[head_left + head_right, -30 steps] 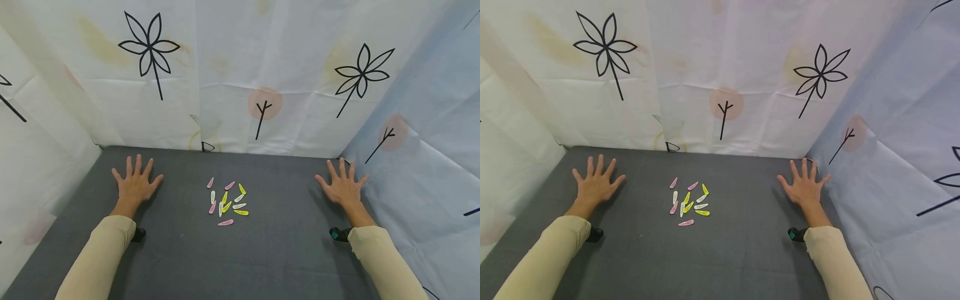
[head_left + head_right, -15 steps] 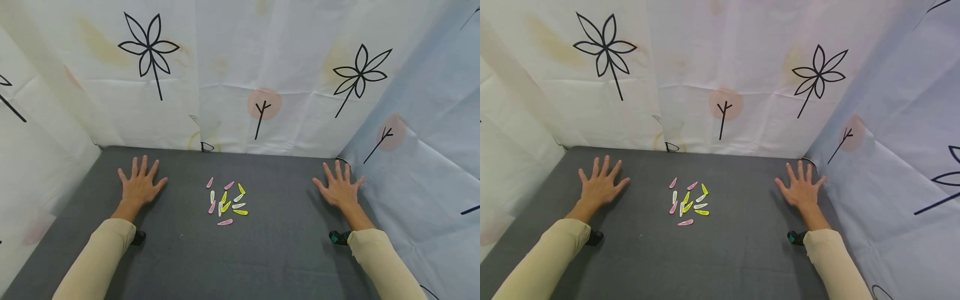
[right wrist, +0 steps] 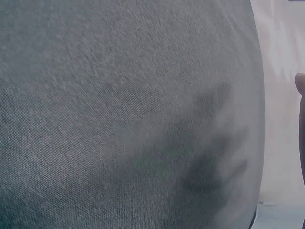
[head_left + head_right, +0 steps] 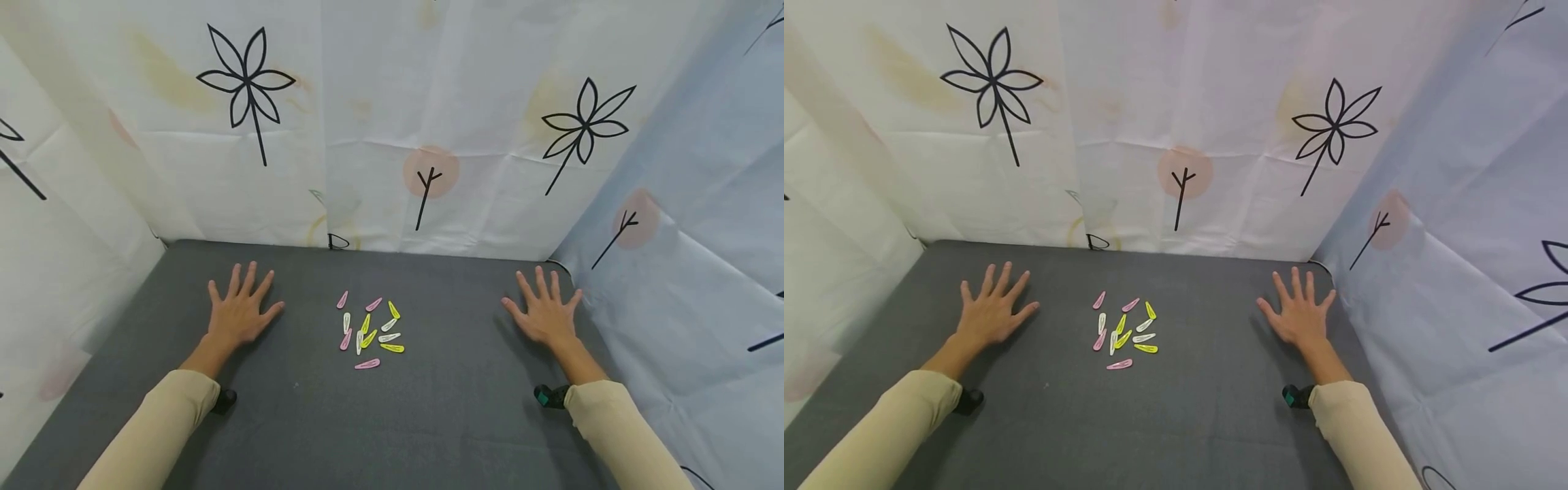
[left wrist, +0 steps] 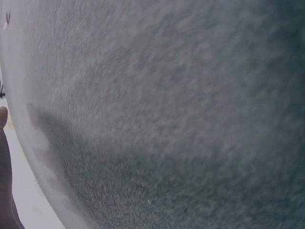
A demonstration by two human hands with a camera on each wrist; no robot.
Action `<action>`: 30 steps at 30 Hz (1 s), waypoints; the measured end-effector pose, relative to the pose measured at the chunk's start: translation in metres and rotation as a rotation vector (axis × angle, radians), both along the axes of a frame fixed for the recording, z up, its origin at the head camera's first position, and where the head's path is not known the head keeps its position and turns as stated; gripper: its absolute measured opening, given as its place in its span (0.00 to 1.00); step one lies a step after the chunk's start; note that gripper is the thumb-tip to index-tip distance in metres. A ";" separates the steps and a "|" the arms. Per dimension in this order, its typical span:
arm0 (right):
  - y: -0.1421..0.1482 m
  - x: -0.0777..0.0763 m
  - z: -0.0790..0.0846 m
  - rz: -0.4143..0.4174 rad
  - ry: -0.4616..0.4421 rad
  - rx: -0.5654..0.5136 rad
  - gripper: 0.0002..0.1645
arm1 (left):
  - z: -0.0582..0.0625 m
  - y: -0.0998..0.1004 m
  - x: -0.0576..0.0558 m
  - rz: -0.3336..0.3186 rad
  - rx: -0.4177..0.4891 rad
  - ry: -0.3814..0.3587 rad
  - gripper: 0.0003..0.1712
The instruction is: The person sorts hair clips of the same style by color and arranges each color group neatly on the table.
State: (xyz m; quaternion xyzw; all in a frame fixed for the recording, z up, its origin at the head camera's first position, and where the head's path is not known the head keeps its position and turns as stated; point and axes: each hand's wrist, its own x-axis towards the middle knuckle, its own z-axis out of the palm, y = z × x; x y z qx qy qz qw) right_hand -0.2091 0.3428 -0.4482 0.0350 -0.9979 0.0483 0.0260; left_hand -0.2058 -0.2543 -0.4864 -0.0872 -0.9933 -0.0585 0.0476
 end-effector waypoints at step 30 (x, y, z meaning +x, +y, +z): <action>-0.081 0.016 -0.024 0.303 0.033 0.020 0.43 | -0.012 0.076 0.026 -0.251 -0.018 0.061 0.43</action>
